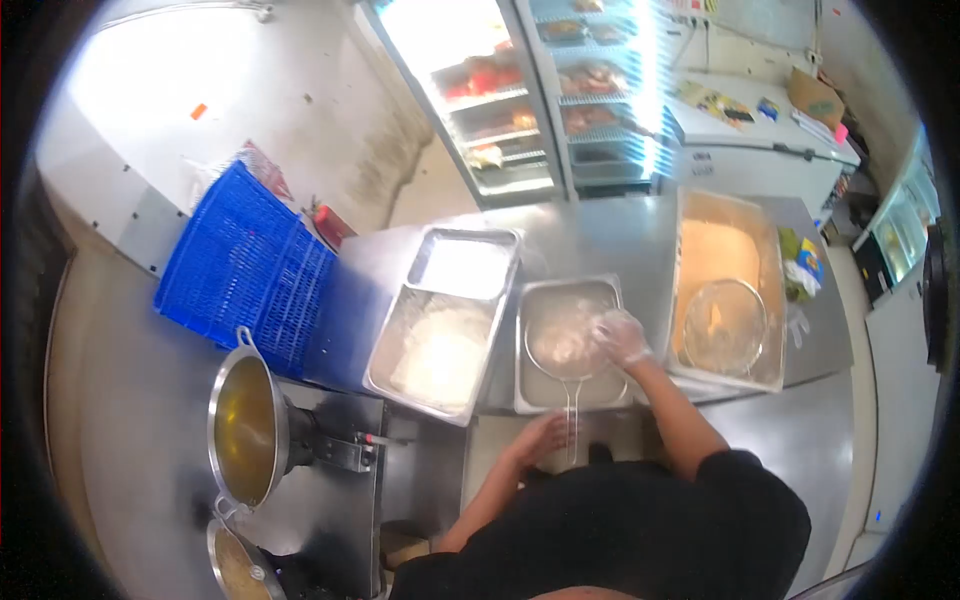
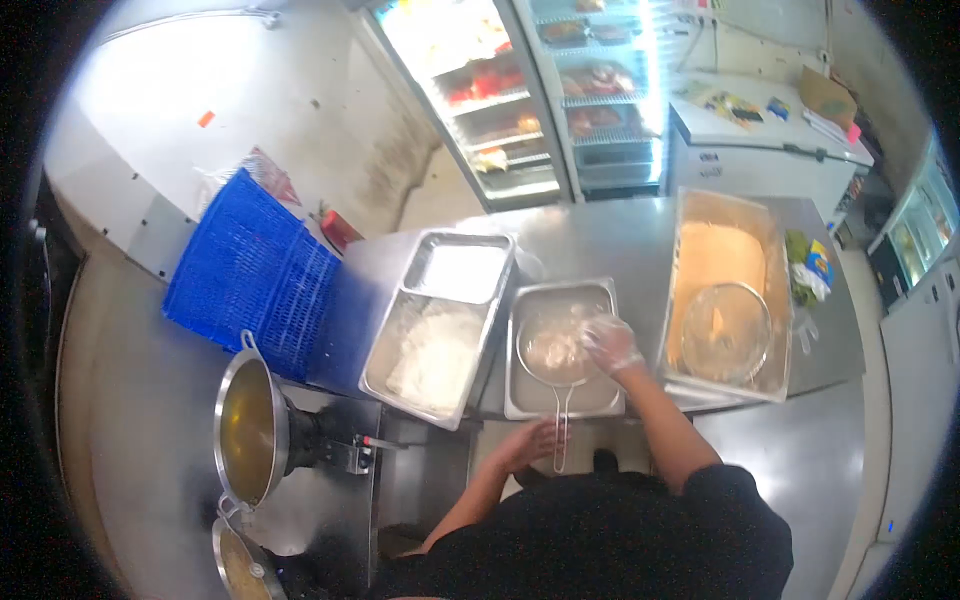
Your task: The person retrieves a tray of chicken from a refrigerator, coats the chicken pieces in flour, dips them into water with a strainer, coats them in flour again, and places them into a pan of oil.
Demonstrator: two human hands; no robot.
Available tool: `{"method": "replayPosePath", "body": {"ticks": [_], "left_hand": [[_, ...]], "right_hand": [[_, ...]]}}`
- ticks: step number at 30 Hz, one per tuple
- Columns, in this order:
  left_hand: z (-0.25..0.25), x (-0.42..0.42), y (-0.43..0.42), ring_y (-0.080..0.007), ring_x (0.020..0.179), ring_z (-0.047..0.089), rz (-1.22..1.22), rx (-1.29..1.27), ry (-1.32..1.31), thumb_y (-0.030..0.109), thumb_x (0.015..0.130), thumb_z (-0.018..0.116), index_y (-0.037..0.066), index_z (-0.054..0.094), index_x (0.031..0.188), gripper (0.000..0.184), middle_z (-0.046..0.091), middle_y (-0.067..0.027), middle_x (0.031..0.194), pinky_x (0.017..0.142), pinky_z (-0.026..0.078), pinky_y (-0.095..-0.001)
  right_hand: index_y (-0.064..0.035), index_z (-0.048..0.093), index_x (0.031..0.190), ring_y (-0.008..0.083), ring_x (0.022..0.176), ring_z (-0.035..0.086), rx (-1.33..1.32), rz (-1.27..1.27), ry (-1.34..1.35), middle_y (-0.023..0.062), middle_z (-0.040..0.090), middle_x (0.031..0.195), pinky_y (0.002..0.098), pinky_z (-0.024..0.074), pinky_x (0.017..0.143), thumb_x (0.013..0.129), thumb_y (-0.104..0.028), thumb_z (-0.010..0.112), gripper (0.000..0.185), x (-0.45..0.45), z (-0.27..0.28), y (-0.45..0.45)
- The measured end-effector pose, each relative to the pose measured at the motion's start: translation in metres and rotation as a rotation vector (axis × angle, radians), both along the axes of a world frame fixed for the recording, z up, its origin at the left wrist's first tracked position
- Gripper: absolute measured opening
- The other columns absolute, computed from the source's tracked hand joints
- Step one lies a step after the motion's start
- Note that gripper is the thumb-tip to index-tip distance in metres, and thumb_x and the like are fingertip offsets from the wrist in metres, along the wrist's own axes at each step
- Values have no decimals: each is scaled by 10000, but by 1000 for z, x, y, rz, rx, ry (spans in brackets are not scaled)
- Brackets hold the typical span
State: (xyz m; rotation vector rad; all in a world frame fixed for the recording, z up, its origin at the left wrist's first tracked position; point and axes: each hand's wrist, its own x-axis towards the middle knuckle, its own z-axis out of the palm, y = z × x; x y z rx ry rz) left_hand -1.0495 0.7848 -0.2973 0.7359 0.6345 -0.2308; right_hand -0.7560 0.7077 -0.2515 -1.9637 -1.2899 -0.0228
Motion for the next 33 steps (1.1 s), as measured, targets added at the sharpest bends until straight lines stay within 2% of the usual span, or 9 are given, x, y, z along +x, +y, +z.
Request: {"method": "replayPosePath", "body": {"ticks": [5,8,9,13,19,24,27,29,33], "left_hand": [[-2,24,-8,-194,961,635,43,-164,177,350,1028,408,89,586,1141,336,637,-36,1000,896,521,-390],[19,34,-21,-116,676,523,36,-37,259,338,1020,419,117,564,962,271,486,41,735,638,469,-299],[-9,32,-19,-83,530,371,64,-68,169,326,1006,449,127,534,878,252,398,64,650,487,304,-259],[5,33,-46,-70,442,294,253,317,276,396,1007,499,138,499,755,360,348,71,588,395,215,-284],[-15,25,-52,-96,453,439,330,730,360,494,986,546,93,563,694,496,479,20,575,395,335,-277],[-12,20,-46,-123,500,472,352,935,271,462,990,544,49,576,655,533,522,-16,573,486,389,-318],[-47,14,-40,-121,536,486,349,1090,233,440,996,541,24,585,661,537,530,-21,568,529,408,-330],[-46,13,-38,-174,571,506,286,1201,267,448,990,538,-28,592,668,577,544,-108,565,589,442,-397],[-63,13,-38,-161,552,462,365,1150,205,400,987,561,-36,585,664,543,532,-103,547,557,418,-397]], "right_hand": [[-74,656,839,375,833,594,50,-164,-116,160,604,819,480,473,742,813,-219,643,147,33,16,-58],[-65,657,847,376,808,587,20,-223,-81,165,601,805,467,468,723,826,-199,623,139,52,11,-82],[-63,658,850,375,799,584,37,-230,-58,166,601,802,463,466,717,830,-189,616,135,57,7,-89],[-63,662,857,353,773,579,326,-387,-115,152,600,782,438,463,705,830,-155,613,108,61,-7,-116],[-73,669,918,320,828,599,202,-473,-134,132,599,816,406,471,742,816,-140,650,125,76,-35,-162],[-72,659,994,326,868,599,116,-510,-59,141,606,901,419,476,769,814,-136,663,192,68,-43,-189],[-70,661,1030,333,903,603,95,-544,-124,144,621,929,436,481,802,813,-163,681,237,74,-59,-191],[-72,666,1039,339,926,608,90,-545,-197,144,633,961,443,485,827,803,-187,705,265,80,-73,-191],[-69,660,1047,339,934,613,83,-525,-192,144,637,967,444,485,850,810,-195,705,271,85,-77,-196]]}}
